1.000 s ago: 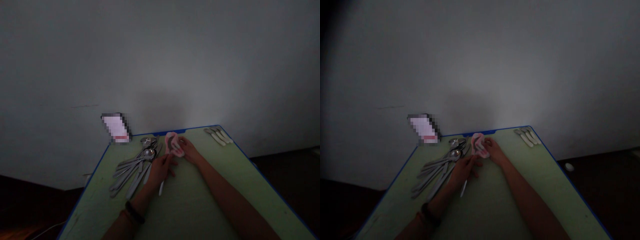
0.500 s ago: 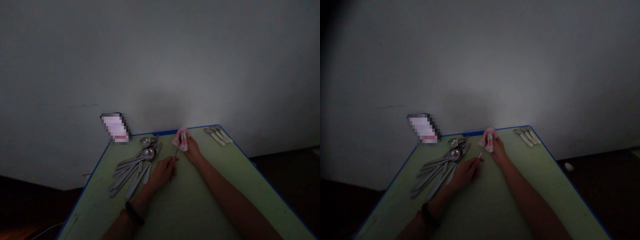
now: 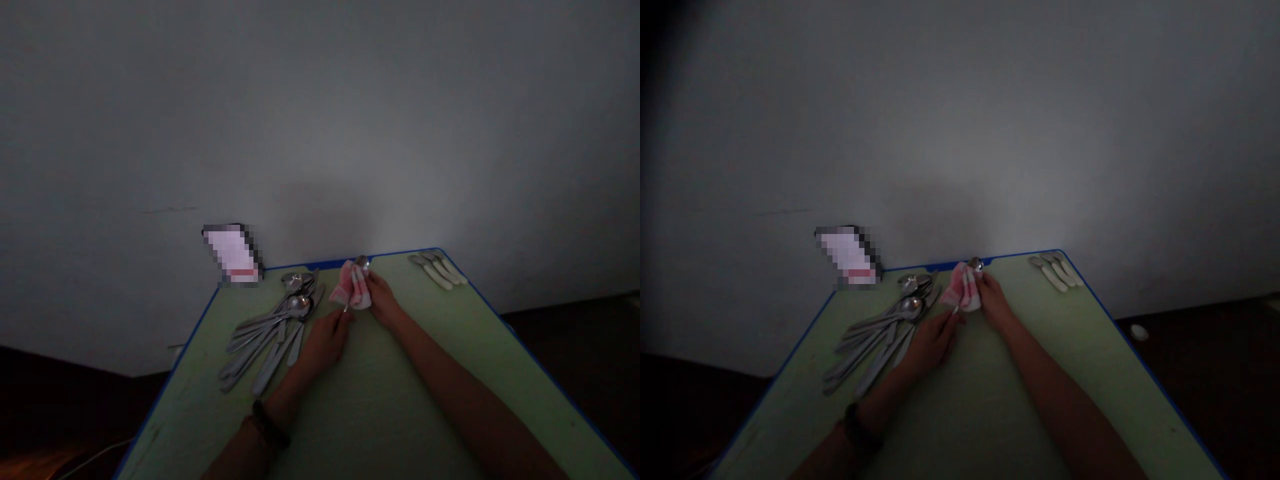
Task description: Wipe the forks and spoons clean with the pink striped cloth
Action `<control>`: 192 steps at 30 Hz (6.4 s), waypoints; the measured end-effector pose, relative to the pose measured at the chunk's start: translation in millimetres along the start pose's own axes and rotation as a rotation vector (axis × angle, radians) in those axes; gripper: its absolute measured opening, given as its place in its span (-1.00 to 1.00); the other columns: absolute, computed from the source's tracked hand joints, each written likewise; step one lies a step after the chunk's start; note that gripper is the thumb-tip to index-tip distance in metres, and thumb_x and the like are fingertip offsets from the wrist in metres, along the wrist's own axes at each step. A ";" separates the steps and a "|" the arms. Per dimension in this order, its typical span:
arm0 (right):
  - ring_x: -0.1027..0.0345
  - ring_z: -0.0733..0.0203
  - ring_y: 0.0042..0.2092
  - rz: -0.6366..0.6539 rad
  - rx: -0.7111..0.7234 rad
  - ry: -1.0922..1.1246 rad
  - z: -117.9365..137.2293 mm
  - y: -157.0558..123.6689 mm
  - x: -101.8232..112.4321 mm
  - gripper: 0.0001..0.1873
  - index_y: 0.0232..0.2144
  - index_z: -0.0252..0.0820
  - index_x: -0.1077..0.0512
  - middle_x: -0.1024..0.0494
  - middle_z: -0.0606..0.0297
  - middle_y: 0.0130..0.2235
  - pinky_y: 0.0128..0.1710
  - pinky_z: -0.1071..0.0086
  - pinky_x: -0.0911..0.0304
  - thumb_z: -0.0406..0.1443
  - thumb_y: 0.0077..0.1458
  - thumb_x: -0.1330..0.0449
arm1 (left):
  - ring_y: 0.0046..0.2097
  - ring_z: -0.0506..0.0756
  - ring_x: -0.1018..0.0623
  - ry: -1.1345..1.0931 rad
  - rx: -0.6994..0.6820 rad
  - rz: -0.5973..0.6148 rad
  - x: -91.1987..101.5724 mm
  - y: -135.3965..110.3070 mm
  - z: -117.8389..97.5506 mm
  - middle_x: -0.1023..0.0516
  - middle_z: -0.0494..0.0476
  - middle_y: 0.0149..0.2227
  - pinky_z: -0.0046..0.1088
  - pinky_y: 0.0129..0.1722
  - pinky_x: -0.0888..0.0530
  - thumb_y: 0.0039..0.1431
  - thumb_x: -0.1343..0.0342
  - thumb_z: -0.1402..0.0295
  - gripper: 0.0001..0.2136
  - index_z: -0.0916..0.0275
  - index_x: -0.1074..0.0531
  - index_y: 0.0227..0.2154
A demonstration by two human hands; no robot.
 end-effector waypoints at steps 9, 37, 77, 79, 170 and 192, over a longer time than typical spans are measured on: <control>-0.39 0.23 -0.39 -0.112 -0.090 0.252 -7.6 6.2 9.5 -0.83 -0.47 -0.23 -0.43 -0.52 0.31 -0.48 -0.34 0.38 -0.30 -0.22 -0.08 -0.16 | -0.70 -0.01 -0.33 0.029 0.012 0.021 -0.8 -0.5 -0.4 -0.25 -0.13 -0.78 -0.51 -0.56 -0.28 0.25 0.26 0.19 -0.62 0.27 -0.42 -0.20; -0.33 0.41 -0.47 -0.159 -0.024 0.285 -3.6 5.0 14.8 -0.81 -0.47 -0.23 -0.39 -0.49 0.43 -0.51 -0.41 0.53 -0.27 -0.38 -0.25 -0.31 | -0.62 -0.04 -0.32 0.098 -0.085 0.062 -2.0 -1.1 -3.6 -0.32 -0.05 -0.65 -0.57 -0.60 -0.26 0.25 0.29 0.24 -0.60 0.30 -0.41 -0.15; -0.32 0.36 -0.47 -0.106 -0.053 0.276 0.7 1.3 8.3 -0.92 -0.53 -0.20 -0.38 -0.47 0.40 -0.52 -0.43 0.48 -0.29 -0.41 -0.18 -0.22 | -0.29 0.10 -0.48 0.437 -0.137 -0.025 9.0 0.5 4.2 -0.51 0.14 -0.35 -0.45 -0.29 -0.32 0.26 0.24 0.23 -0.69 0.21 -0.38 -0.22; -0.32 0.37 -0.46 -0.188 -0.008 0.298 2.7 2.1 15.5 -0.91 -0.53 -0.19 -0.38 -0.47 0.40 -0.50 -0.41 0.49 -0.29 -0.39 -0.18 -0.25 | -0.27 0.10 -0.48 0.429 -0.135 -0.015 8.2 0.9 3.8 -0.52 0.13 -0.31 -0.44 -0.27 -0.32 0.26 0.25 0.22 -0.67 0.19 -0.40 -0.23; -0.38 0.32 -0.39 -0.249 0.057 0.195 3.7 -0.6 18.9 -0.72 -0.39 -0.22 -0.42 -0.53 0.35 -0.41 -0.32 0.43 -0.29 -0.20 -0.20 -0.29 | -0.29 0.10 -0.48 0.490 -0.097 0.000 4.4 -2.2 -3.1 -0.53 0.11 -0.33 -0.45 -0.28 -0.33 0.27 0.25 0.18 -0.66 0.16 -0.40 -0.18; -0.44 0.28 -0.26 -0.202 -0.016 0.416 4.7 11.2 29.0 -0.83 -0.35 -0.17 -0.41 -0.55 0.32 -0.33 -0.18 0.38 -0.35 -0.23 -0.04 -0.21 | -0.22 0.09 -0.49 0.342 -0.085 0.003 6.0 -1.6 0.9 -0.52 0.12 -0.26 -0.44 -0.21 -0.35 0.26 0.24 0.24 -0.69 0.19 -0.39 -0.20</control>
Point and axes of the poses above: each hand's wrist, its own y-axis towards the middle knuckle, its own x-axis out of the back of the hand, z = x × y, the point moved 9 cm from there along y, towards the middle knuckle
